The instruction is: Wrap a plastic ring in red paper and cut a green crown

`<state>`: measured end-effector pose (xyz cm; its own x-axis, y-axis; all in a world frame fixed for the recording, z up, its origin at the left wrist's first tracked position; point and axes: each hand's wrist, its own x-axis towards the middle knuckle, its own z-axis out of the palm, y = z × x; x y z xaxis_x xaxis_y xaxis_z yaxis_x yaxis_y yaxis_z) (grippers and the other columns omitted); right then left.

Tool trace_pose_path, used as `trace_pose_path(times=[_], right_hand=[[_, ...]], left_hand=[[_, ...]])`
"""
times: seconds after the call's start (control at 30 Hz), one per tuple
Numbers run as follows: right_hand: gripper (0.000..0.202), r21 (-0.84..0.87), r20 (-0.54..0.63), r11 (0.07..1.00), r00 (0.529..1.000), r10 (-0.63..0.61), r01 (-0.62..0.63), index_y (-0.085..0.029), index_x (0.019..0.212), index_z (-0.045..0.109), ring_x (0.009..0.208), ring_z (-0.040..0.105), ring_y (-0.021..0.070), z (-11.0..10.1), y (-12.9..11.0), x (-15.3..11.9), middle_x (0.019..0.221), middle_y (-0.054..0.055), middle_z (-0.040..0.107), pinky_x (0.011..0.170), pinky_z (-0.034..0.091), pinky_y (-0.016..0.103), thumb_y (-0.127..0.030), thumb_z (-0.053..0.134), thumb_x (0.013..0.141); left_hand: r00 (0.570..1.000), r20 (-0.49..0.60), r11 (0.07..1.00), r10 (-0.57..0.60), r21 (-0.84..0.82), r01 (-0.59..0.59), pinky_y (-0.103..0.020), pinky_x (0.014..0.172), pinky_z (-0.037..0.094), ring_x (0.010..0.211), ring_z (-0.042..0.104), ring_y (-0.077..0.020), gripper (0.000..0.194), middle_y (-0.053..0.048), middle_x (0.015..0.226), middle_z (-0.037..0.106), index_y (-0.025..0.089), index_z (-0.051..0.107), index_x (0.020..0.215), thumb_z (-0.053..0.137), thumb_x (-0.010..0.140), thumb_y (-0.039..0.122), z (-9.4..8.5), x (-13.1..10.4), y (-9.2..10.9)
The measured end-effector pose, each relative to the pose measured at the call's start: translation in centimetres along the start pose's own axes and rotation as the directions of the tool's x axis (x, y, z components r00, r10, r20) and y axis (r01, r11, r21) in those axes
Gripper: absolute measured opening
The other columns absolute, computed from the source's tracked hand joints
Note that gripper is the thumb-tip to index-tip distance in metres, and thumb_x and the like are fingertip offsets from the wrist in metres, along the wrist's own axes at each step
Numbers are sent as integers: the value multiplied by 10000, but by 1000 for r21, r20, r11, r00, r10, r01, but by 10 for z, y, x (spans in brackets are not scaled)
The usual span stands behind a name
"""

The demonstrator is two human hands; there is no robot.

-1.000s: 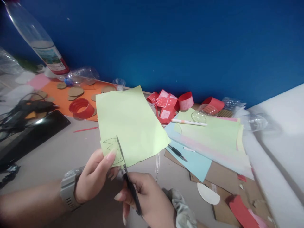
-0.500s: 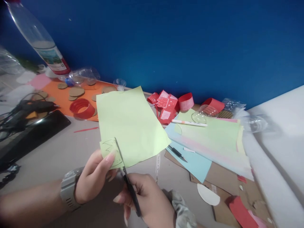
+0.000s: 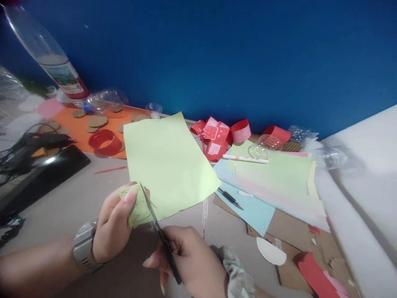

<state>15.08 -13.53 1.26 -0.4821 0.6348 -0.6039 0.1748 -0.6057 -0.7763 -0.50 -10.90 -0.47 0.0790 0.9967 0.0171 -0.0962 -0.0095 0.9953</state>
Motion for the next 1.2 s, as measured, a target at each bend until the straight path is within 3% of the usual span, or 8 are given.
trace_pose_path(times=[0.37,0.73,1.2], right_hand=[[668,43,33,999,999,-28,27,-150,613,518,463,466,91,-2,-1,0,508,-29,490,466,324,220,-793,657,495],[661,26,29,999,999,-25,24,-152,625,510,468,475,97,-4,2,0,511,-20,496,467,331,221,-791,647,520],[671,37,9,999,1000,0,0,-150,620,529,467,472,100,-3,-1,1,498,-23,491,474,342,223,-794,658,488]], left_hand=[[996,87,995,36,93,-44,-240,487,299,516,321,-102,404,30,564,340,196,336,600,359,957,382,-1,1,1],[996,85,992,41,117,-51,-228,480,315,507,341,-98,393,25,560,376,183,418,610,370,954,369,-1,1,2],[992,99,982,74,166,-90,-222,479,301,502,323,-91,384,35,563,349,192,357,618,350,968,350,0,1,2]])
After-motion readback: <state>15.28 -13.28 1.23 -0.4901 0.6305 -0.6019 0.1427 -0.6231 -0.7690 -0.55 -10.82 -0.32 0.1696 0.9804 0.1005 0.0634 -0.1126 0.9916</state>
